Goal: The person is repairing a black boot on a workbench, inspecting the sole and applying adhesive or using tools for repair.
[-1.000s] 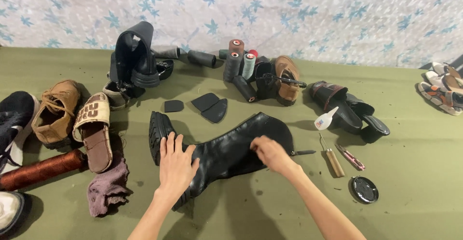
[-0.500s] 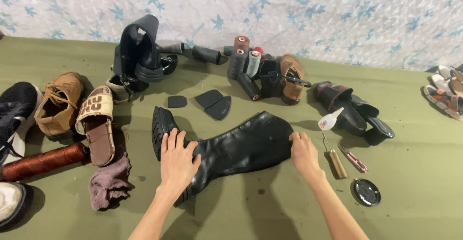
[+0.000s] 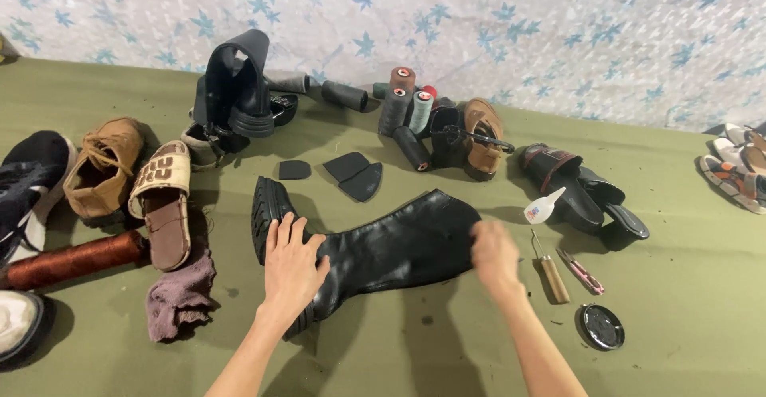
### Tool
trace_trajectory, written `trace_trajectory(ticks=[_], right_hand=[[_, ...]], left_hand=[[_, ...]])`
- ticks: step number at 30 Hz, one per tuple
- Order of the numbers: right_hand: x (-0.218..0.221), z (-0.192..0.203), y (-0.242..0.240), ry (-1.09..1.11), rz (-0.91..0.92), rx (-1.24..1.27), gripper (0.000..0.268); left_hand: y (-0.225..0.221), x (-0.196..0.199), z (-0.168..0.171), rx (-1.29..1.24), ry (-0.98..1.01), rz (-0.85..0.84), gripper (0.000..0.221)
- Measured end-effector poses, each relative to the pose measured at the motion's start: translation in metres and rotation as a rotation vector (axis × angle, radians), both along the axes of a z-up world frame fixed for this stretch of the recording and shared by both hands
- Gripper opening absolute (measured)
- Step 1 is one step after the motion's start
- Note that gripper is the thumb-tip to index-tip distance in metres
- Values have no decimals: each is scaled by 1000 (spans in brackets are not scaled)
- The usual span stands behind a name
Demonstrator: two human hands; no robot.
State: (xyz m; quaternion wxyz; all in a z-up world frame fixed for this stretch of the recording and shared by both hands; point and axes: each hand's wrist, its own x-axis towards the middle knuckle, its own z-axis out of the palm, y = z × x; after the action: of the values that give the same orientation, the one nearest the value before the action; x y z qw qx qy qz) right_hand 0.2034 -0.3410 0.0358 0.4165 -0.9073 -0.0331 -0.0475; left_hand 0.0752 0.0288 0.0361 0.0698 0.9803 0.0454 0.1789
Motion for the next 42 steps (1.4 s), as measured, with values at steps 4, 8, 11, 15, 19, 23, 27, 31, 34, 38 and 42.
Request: trace_trajectory(ticks=[4, 8, 11, 15, 19, 23, 27, 31, 34, 38, 42], right_hand=[[11, -18, 21, -3, 114, -183, 17], [14, -52, 31, 41, 254, -427, 16], [9, -54, 32, 63, 224, -389, 15], [-14, -37, 36, 28, 230, -272, 15], [-17, -42, 42, -7, 173, -279, 15], [-26, -46, 44, -103, 188, -299, 15], [-22, -45, 46, -106, 180, -303, 13], [-11, -49, 46, -88, 165, -294, 14], [-1, -58, 40, -33, 162, -296, 12], [35, -1, 53, 247, 119, -152, 15], [28, 78, 80, 169, -50, 70, 11]], left_hand=[[-2, 1, 2, -12, 15, 6, 31], [2, -1, 3, 36, 2, -13, 31], [5, 0, -6, 17, -10, -17, 32], [4, -2, -7, 13, -32, -33, 32], [6, 1, -8, 35, -37, -29, 33], [5, -2, -12, 44, -41, 8, 32], [7, 1, -16, 27, -47, 5, 31], [5, 2, -9, -1, -112, -33, 31], [-33, -34, 26, -95, -340, -52, 33], [-144, -101, 88, -1282, 14, -206, 63], [-215, -151, 174, -2670, 1195, 83, 72]])
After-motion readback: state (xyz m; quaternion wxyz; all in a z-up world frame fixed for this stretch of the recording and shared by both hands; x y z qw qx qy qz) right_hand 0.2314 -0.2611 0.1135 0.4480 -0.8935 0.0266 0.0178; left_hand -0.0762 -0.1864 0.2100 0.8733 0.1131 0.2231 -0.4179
